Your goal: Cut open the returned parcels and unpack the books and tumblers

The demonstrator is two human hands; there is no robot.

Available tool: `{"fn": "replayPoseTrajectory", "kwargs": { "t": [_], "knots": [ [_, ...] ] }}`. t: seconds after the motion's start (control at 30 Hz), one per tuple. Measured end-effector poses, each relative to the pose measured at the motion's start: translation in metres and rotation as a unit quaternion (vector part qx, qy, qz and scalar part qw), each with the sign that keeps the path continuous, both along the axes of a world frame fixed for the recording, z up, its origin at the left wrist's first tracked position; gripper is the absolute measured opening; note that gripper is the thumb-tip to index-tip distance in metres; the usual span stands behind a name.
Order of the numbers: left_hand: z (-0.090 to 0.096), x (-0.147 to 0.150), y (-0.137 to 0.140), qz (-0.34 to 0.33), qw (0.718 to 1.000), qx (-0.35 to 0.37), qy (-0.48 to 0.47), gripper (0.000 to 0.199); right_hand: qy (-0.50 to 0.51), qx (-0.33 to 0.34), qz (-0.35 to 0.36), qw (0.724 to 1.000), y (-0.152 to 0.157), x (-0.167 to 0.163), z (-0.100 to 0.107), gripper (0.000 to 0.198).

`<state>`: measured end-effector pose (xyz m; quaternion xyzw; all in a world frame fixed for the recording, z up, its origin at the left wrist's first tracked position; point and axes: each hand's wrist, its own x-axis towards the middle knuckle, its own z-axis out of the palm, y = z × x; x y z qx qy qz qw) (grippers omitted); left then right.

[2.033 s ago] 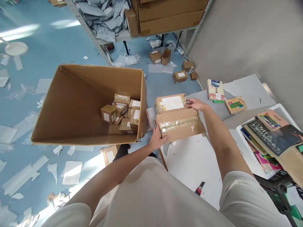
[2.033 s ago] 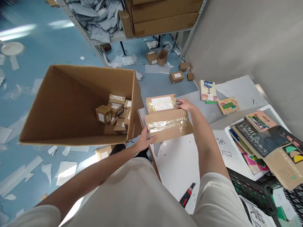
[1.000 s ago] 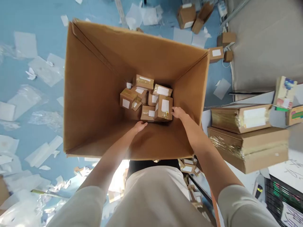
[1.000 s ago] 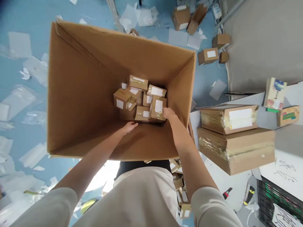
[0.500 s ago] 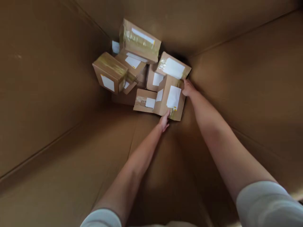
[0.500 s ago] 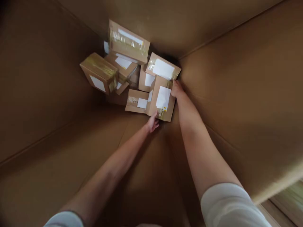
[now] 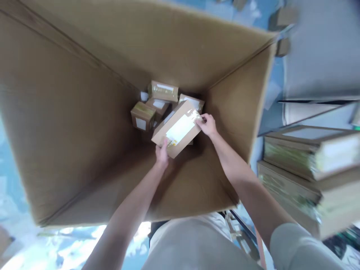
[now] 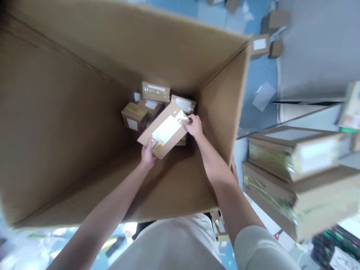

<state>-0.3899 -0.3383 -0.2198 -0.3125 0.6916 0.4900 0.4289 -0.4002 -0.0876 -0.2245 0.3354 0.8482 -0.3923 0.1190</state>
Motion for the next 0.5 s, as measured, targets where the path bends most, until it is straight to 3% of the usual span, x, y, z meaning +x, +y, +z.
{"fn": "replayPoseTrajectory", "kwargs": {
  "t": [0.1,0.27,0.4,0.5],
  "knots": [
    [0.074,-0.015,-0.048,0.053,0.994,0.04,0.087,0.055,0.091,-0.053,-0.014,0.994,-0.021,0.024,0.103,0.035],
    [0.187,-0.026,-0.101,-0.042,0.97,0.135,0.2,0.058,0.188,-0.116,-0.035,0.975,-0.047,0.106,0.254,0.058],
    [0.271,-0.006,-0.106,-0.142,0.948,0.185,0.218,0.063,0.261,-0.13,-0.03,0.956,-0.057,0.207,0.341,0.073],
    [0.32,0.03,-0.097,-0.225,0.938,0.183,0.19,0.062,0.279,-0.161,-0.006,0.947,-0.056,0.296,0.381,0.071]
  ]
}}
